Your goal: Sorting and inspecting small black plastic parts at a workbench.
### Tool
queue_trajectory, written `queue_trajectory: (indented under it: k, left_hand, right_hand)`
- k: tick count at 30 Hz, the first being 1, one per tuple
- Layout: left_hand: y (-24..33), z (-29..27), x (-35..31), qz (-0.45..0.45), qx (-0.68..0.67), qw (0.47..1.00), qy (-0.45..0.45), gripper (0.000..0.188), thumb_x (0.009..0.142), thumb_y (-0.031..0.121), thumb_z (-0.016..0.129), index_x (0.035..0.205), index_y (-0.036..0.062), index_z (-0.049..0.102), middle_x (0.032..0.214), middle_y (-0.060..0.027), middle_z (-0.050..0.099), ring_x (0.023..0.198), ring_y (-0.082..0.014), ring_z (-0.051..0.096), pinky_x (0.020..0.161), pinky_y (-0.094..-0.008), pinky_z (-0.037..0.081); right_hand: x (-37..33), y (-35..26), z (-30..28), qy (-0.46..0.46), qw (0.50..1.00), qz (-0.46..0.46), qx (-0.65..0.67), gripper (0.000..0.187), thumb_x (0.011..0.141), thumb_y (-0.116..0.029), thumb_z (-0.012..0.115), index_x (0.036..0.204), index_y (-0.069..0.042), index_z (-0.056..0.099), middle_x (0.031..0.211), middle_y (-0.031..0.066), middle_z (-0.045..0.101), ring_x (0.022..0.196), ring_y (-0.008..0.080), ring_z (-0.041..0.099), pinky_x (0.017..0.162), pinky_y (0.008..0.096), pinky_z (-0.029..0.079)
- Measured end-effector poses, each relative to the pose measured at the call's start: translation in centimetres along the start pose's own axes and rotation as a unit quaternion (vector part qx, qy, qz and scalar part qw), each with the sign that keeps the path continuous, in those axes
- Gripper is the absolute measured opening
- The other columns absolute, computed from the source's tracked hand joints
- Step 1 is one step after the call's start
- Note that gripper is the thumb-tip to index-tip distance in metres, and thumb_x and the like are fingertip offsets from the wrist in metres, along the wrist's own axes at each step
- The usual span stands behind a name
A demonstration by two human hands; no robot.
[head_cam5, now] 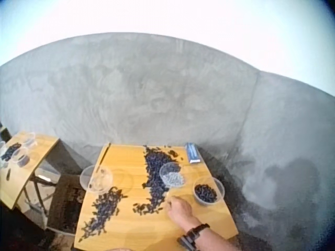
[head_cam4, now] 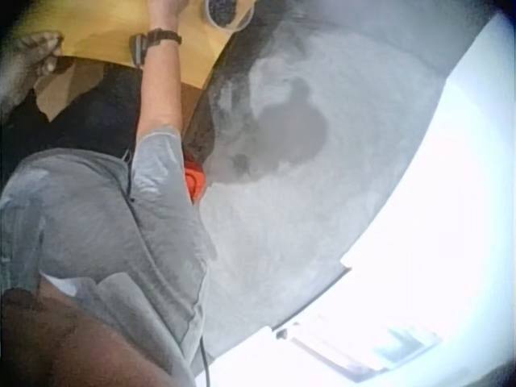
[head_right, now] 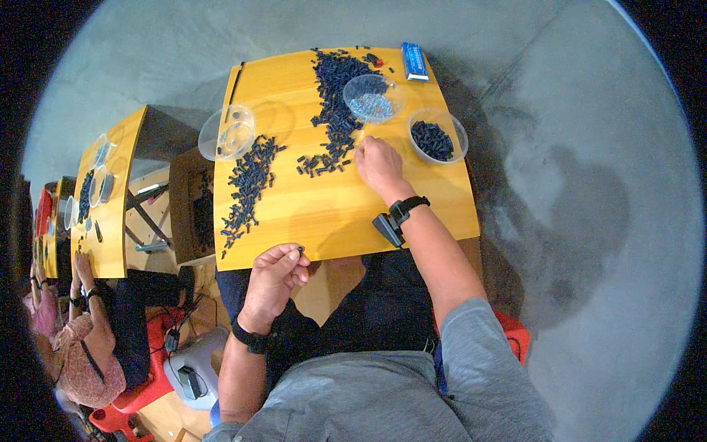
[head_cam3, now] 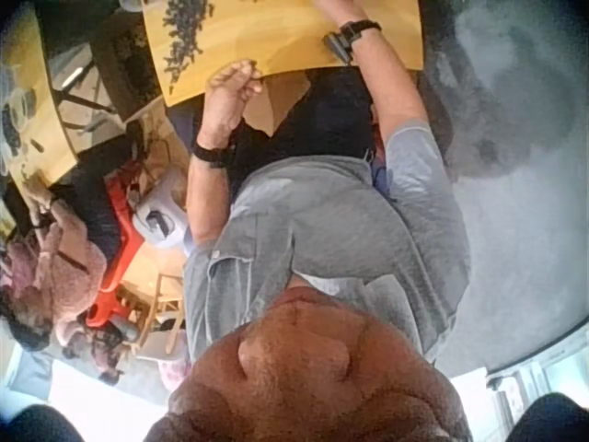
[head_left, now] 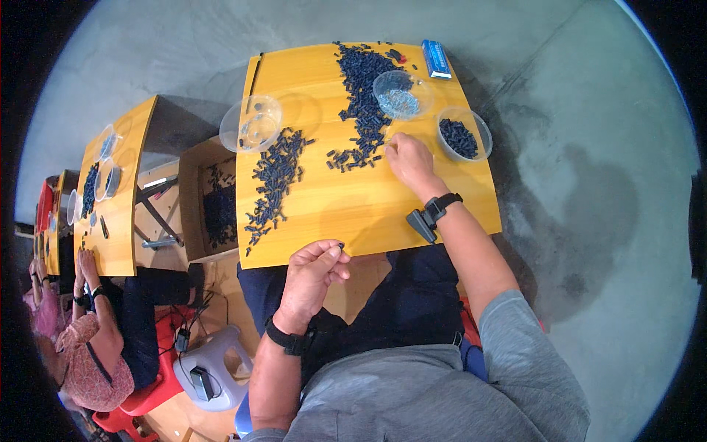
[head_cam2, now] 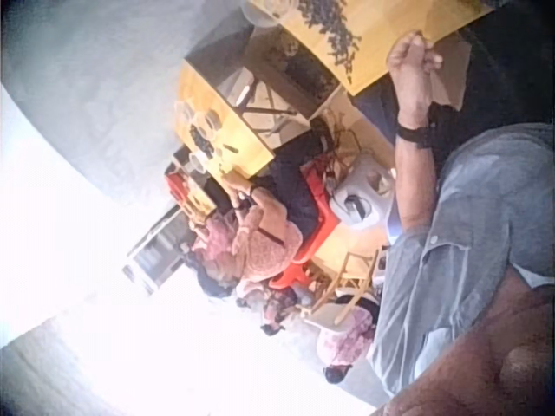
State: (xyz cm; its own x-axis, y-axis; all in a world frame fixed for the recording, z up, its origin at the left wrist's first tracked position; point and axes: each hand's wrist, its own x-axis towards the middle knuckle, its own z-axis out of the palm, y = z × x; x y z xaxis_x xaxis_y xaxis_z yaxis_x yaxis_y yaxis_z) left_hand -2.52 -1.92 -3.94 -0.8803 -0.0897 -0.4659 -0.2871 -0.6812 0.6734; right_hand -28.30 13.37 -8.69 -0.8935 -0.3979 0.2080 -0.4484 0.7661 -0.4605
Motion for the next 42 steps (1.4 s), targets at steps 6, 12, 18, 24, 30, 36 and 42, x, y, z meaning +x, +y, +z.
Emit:
queue_trajectory:
  k: [6, 12, 18, 24, 30, 36, 42]
  left_hand:
    - [0.6, 0.8, 0.0, 0.028, 0.011, 0.999, -0.017, 0.011, 0.092, 0.007, 0.052, 0.098, 0.0015, 0.060, 0.086, -0.0091, 0.065, 0.065, -0.0153, 0.062, 0.060, -0.0251, 0.050]
    - [0.7, 1.0, -0.6, 0.078, -0.005, 0.996, -0.041, 0.012, 0.093, 0.007, 0.050, 0.099, 0.0019, 0.059, 0.087, -0.0078, 0.064, 0.068, -0.0150, 0.061, 0.064, -0.0257, 0.049]
    - [0.8, 1.0, -1.1, 0.106, 0.005, 0.994, -0.041, 0.013, 0.094, 0.009, 0.049, 0.100, 0.0025, 0.059, 0.086, -0.0064, 0.063, 0.067, -0.0142, 0.060, 0.064, -0.0258, 0.049]
    - [0.8, 1.1, -1.1, 0.113, 0.013, 0.993, -0.036, 0.013, 0.094, 0.009, 0.049, 0.099, 0.0033, 0.059, 0.084, -0.0048, 0.063, 0.066, -0.0131, 0.059, 0.063, -0.0255, 0.049]
    - [1.0, 1.5, -1.3, 0.104, 0.025, 0.994, -0.036, 0.011, 0.093, 0.010, 0.051, 0.099, 0.0037, 0.059, 0.083, -0.0045, 0.063, 0.067, -0.0130, 0.059, 0.063, -0.0259, 0.050]
    - [0.7, 1.5, -1.5, 0.100, 0.020, 0.994, -0.050, 0.013, 0.093, 0.009, 0.052, 0.101, 0.0019, 0.059, 0.084, -0.0059, 0.064, 0.069, -0.0132, 0.060, 0.065, -0.0255, 0.049]
    - [1.0, 2.0, -2.3, 0.120, 0.035, 0.991, -0.051, 0.014, 0.092, 0.008, 0.054, 0.101, -0.0001, 0.061, 0.083, -0.0060, 0.065, 0.069, -0.0123, 0.060, 0.066, -0.0250, 0.049]
  right_hand:
    - [0.9, 0.3, 0.6, 0.023, 0.998, -0.009, -0.064, 0.015, 0.082, -0.017, 0.058, 0.081, -0.003, 0.059, 0.079, 0.0198, 0.063, 0.076, 0.0386, 0.060, 0.067, 0.0477, 0.047]
    - [0.9, 0.4, 1.3, 0.034, 0.994, -0.038, -0.101, 0.015, 0.083, -0.015, 0.055, 0.078, -0.001, 0.056, 0.077, 0.0220, 0.061, 0.075, 0.0399, 0.060, 0.066, 0.0487, 0.047]
    - [0.1, 0.5, 0.5, 0.057, 0.997, -0.035, -0.046, 0.011, 0.079, -0.011, 0.054, 0.078, 0.000, 0.058, 0.077, 0.0220, 0.063, 0.075, 0.0386, 0.062, 0.064, 0.0479, 0.049]
    - [-0.6, 1.9, -0.4, -0.010, 0.976, 0.053, 0.211, 0.005, 0.078, -0.003, 0.057, 0.076, 0.001, 0.058, 0.061, 0.0106, 0.059, 0.054, 0.0200, 0.062, 0.050, 0.0336, 0.049]
    - [-4.7, -4.1, -5.3, -0.164, 0.870, 0.099, 0.455, 0.007, 0.084, -0.003, 0.055, 0.082, 0.001, 0.061, 0.063, 0.0024, 0.059, 0.051, 0.0094, 0.058, 0.048, 0.0224, 0.048]
    - [-8.4, -10.8, -9.7, -0.319, 0.808, -0.008, 0.495, 0.006, 0.086, -0.002, 0.057, 0.083, 0.002, 0.059, 0.066, 0.0015, 0.059, 0.052, 0.0071, 0.057, 0.048, 0.0212, 0.047]
    - [-9.3, -12.2, -10.6, -0.359, 0.801, -0.047, 0.478, 0.005, 0.085, -0.002, 0.055, 0.083, 0.001, 0.059, 0.067, 0.0003, 0.059, 0.054, 0.0061, 0.057, 0.048, 0.0205, 0.046]
